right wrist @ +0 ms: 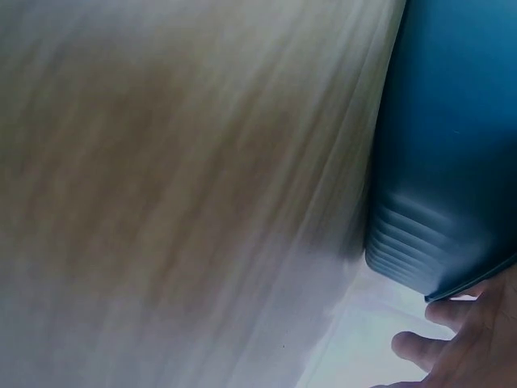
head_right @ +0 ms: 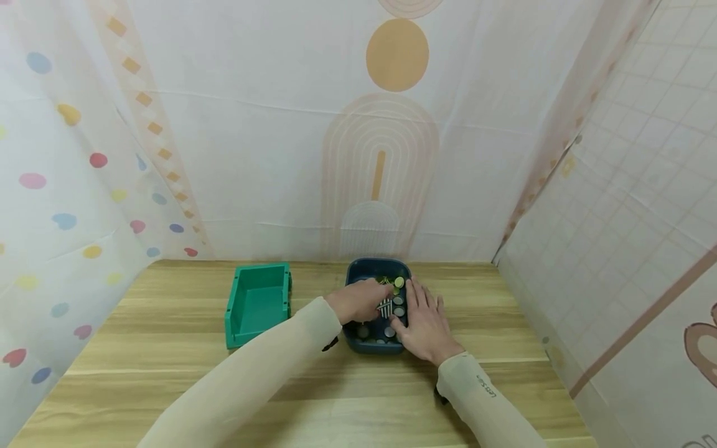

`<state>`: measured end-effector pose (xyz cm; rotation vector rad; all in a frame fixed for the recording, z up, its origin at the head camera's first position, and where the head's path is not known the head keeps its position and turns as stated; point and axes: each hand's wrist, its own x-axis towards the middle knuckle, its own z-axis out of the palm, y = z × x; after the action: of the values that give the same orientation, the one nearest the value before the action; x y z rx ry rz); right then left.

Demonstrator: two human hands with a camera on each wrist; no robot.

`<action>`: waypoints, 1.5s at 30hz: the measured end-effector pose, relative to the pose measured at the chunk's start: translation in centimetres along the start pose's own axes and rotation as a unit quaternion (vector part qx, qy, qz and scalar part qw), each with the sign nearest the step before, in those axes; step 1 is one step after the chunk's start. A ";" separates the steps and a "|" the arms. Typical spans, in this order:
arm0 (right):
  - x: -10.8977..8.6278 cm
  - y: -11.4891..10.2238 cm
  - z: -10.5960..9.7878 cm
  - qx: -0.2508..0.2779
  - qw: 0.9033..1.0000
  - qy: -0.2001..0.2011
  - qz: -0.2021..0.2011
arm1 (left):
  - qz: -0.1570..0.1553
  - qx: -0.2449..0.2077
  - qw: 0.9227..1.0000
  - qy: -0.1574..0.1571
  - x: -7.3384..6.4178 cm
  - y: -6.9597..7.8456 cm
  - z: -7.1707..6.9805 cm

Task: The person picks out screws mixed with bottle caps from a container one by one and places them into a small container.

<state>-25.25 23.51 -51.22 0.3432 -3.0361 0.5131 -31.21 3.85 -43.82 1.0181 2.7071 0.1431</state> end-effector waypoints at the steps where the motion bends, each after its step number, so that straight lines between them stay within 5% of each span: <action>1: 0.0 0.0 0.0 0.002 1.000 -0.001 0.000 | 0.001 -0.006 1.000 0.001 -0.4 0.1 -0.2; 10: -0.1 -0.1 -0.1 0.002 1.000 0.002 0.003 | 0.005 -0.034 0.999 0.033 -1.8 -0.3 -0.9; 22: 0.2 -0.3 -0.2 -0.003 1.000 0.002 0.002 | 0.023 -0.097 0.991 0.089 -3.3 -2.7 -1.1; 32: 0.0 -0.2 -0.1 -0.001 1.000 0.013 0.003 | -0.005 -0.170 0.979 0.110 -5.2 -5.3 -1.5; 45: -0.2 -0.6 -0.3 -0.003 1.000 0.007 0.005 | -0.038 -0.179 0.974 0.130 -8.1 -9.4 -1.9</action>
<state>-24.97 23.14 -50.74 0.3213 -3.0262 0.5059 -31.80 -8.57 -42.05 0.8352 2.7926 0.7690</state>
